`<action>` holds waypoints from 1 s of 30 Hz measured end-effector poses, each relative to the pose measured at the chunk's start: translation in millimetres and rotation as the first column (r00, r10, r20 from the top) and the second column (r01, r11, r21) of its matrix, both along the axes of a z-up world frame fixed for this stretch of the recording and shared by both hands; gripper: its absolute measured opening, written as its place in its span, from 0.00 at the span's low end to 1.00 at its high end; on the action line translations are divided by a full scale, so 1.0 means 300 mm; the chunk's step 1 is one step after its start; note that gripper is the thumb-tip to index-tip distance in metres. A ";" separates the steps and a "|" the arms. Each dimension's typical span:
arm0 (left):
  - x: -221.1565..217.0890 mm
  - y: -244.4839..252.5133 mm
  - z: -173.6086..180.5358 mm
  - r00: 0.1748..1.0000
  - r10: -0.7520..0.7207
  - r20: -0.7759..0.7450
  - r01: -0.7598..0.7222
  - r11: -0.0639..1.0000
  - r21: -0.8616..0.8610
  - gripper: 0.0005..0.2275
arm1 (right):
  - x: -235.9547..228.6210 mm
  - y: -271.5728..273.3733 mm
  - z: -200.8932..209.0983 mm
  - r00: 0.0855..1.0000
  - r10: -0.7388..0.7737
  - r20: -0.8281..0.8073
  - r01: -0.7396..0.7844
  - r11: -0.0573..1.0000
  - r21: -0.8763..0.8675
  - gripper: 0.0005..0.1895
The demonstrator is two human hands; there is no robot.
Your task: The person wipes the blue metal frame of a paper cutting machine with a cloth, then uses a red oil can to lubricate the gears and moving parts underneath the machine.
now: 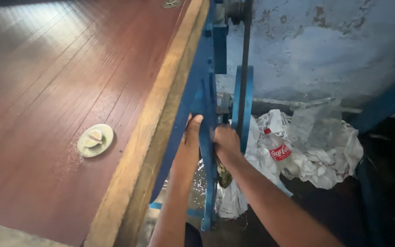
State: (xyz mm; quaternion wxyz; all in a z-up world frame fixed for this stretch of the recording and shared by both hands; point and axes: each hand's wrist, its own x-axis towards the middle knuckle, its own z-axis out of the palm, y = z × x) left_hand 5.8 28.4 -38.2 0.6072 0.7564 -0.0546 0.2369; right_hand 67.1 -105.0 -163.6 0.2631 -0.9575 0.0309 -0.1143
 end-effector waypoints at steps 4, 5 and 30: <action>-0.021 0.042 -0.013 1.000 0.012 -0.024 -0.011 0.999 0.052 0.16 | 0.014 0.032 0.008 0.998 -0.060 0.012 0.060 0.998 0.024 0.14; -0.035 0.051 -0.015 0.998 0.035 -0.056 -0.032 0.998 0.055 0.16 | 0.004 0.039 0.006 1.000 -0.023 0.002 0.023 1.000 0.009 0.13; -0.183 -0.017 -0.066 0.994 0.098 -0.051 -0.093 0.991 0.092 0.10 | -0.466 -0.036 -0.071 0.935 0.222 0.277 -0.304 0.903 0.302 0.12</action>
